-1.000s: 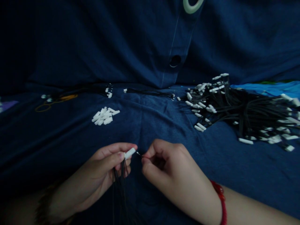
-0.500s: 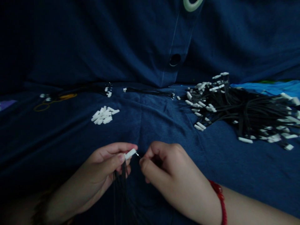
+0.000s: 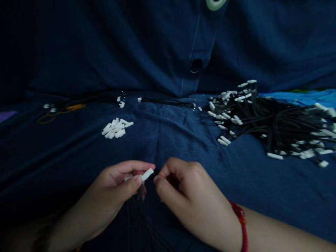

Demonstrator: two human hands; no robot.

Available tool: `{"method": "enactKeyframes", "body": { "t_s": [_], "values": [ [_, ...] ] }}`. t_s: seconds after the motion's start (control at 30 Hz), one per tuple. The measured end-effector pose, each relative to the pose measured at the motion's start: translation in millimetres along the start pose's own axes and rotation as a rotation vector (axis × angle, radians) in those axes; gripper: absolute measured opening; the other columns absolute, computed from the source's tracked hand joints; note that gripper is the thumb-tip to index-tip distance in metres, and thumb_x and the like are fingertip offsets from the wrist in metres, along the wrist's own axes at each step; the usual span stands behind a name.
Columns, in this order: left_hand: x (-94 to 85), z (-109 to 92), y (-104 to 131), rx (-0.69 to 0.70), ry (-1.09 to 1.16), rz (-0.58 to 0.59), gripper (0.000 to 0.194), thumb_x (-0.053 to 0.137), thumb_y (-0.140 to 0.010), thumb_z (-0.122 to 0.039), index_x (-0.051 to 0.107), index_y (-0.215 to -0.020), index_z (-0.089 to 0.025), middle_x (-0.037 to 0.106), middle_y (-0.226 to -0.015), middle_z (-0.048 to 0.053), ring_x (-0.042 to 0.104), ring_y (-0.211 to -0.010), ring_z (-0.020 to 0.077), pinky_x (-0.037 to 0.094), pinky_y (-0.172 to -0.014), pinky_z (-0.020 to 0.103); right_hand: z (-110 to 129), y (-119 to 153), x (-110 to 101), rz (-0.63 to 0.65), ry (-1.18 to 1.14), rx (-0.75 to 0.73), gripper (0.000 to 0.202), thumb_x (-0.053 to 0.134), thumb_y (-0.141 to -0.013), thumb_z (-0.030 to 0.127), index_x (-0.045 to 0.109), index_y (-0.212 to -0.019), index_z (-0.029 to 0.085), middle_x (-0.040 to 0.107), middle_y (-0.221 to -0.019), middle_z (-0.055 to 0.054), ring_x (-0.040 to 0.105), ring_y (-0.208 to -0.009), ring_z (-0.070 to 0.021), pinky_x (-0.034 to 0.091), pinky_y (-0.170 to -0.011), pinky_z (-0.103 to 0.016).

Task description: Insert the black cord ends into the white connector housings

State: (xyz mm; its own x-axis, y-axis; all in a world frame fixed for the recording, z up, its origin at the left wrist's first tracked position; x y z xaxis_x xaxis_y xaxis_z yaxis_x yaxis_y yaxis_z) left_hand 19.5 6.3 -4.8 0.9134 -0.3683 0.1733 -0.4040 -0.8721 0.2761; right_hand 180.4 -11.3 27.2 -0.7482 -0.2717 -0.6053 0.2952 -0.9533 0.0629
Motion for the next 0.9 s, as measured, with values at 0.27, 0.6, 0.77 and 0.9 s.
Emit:
{"method": "enactKeyframes", "body": {
  "t_s": [0.27,0.6,0.77,0.9],
  "values": [
    [1.0,-3,1,-0.007,-0.065,-0.022,0.019,0.057,-0.075,-0.02,0.064,-0.093,-0.016,0.056,-0.06,-0.001,0.049,-0.055,0.0091,0.038,-0.053,0.021,0,1,1,-0.016,0.037,-0.05,0.018,0.043,-0.085,0.024,0.053,-0.072,0.018,0.057,-0.06,0.004,0.053,-0.053,-0.0076,0.038,-0.049,-0.019],
    [-0.3,-7,-4,-0.057,0.247,-0.017,0.017,0.055,-0.075,-0.013,0.067,-0.087,-0.016,0.062,-0.07,0.001,0.052,-0.056,0.0068,0.038,-0.055,0.02,-12,-8,-25,0.184,0.018,-0.094,0.025,0.047,-0.079,0.013,0.044,-0.103,0.021,0.058,-0.086,0.0,0.056,-0.07,-0.0096,0.045,-0.062,-0.022],
    [1.9,-9,-2,-0.086,0.274,0.007,0.016,0.058,-0.074,-0.015,0.066,-0.088,-0.015,0.062,-0.072,0.002,0.053,-0.057,0.0077,0.038,-0.057,0.021,-9,-13,-54,0.443,-0.286,-0.115,0.028,0.049,-0.083,0.018,0.047,-0.109,0.027,0.056,-0.083,0.001,0.052,-0.063,-0.0063,0.042,-0.053,-0.016],
    [1.3,-8,-3,-0.082,0.27,-0.025,0.017,0.057,-0.075,-0.014,0.066,-0.089,-0.014,0.061,-0.072,0.002,0.052,-0.057,0.0075,0.038,-0.056,0.021,1,-3,-52,0.433,0.274,-0.344,0.017,0.058,-0.077,0.023,0.062,-0.092,0.029,0.049,-0.105,-0.003,0.052,-0.094,-0.0132,0.045,-0.081,-0.024]
  ]
}}
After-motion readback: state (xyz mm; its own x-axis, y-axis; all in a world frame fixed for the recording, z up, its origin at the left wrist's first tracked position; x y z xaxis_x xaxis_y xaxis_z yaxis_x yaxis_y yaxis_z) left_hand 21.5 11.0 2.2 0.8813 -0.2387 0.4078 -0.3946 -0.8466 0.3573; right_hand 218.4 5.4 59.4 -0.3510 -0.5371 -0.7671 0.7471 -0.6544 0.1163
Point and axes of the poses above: each hand's wrist, its own y-axis away from the middle knuckle, its own x-axis out of the palm, z = x × y, the point moved 1 cm from there along -y, towards the middle knuckle
